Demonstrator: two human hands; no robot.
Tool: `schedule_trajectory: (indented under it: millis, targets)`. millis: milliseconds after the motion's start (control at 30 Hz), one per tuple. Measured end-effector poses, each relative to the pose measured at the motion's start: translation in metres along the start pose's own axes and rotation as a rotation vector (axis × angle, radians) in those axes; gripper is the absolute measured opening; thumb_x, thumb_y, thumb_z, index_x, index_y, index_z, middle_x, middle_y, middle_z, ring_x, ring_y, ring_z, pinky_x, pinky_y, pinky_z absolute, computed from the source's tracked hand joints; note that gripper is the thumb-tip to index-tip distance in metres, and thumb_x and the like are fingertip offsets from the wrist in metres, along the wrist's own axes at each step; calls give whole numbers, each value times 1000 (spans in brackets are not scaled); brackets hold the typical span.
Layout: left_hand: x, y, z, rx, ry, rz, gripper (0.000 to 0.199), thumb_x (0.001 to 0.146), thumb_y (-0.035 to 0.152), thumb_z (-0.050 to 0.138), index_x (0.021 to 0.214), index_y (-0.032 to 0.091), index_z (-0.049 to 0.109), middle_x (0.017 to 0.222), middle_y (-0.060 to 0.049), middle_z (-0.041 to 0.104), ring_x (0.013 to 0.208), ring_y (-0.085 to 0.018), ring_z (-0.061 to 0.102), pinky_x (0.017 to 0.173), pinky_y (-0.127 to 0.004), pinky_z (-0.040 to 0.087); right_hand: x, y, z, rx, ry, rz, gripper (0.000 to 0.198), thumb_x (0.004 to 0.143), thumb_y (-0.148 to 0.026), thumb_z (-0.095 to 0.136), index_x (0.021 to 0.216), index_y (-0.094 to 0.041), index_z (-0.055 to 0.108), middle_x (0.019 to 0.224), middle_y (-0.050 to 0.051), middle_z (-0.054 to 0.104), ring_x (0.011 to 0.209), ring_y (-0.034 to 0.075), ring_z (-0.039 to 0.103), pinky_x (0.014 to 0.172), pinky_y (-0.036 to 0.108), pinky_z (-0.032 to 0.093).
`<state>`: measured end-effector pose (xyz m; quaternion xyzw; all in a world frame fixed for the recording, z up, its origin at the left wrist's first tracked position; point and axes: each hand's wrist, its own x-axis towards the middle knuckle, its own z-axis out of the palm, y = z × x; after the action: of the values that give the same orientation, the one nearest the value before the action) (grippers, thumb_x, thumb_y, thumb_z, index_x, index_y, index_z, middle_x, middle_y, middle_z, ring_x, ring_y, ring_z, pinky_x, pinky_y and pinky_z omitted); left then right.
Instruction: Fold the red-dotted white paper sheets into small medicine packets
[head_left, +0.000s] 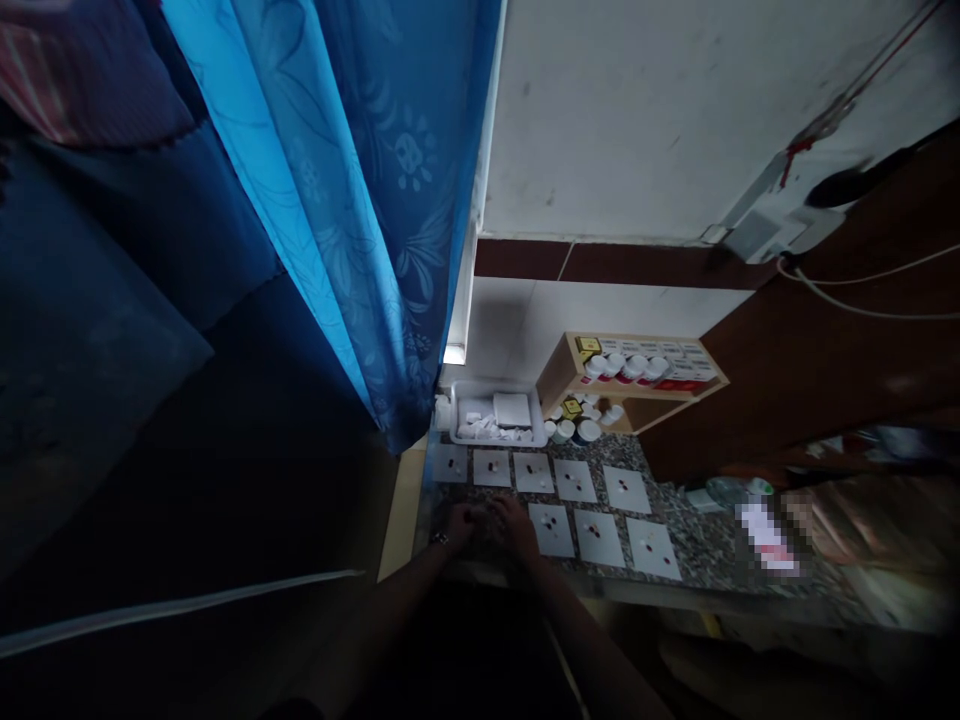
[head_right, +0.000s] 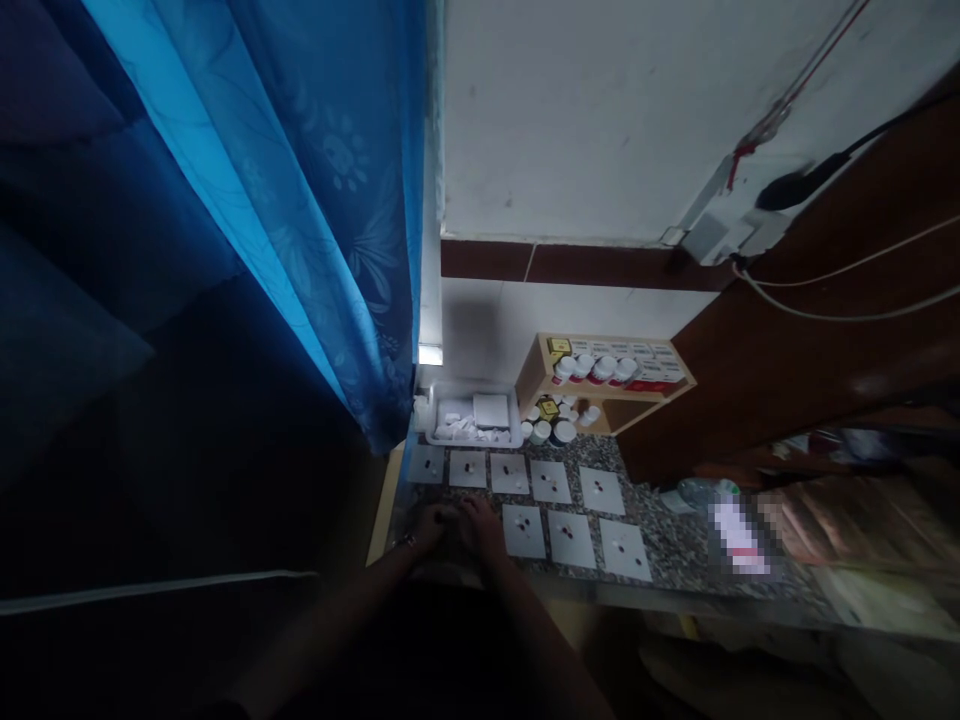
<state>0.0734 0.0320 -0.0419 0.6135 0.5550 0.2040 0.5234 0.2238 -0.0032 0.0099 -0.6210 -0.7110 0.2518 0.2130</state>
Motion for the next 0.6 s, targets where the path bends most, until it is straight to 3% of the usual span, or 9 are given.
schedule_trajectory:
  millis: [67, 267, 600]
  targets:
    - [-1, 4, 0, -25, 30, -48, 16, 62, 6, 50, 68, 11, 64, 73, -2, 66, 72, -16, 56, 68, -27, 45, -1, 3, 6, -4, -3, -23, 33, 73, -15, 48, 104, -21, 59, 111, 7, 56, 102, 20, 51, 85, 31, 43]
    - [0, 13, 0, -59, 15, -51, 14, 64, 6, 51, 65, 10, 65, 68, -2, 65, 68, -14, 54, 63, -23, 41, -3, 5, 14, 29, 180, -81, 32, 74, -15, 47, 104, -20, 57, 108, 9, 56, 102, 21, 51, 86, 36, 43]
    - [0, 9, 1, -23, 10, -30, 10, 62, 8, 54, 65, 11, 63, 66, 0, 62, 66, -14, 51, 63, -23, 39, 2, 9, 20, 53, 18, 0, 30, 71, -13, 48, 98, -21, 57, 99, 5, 59, 95, 20, 51, 80, 31, 41]
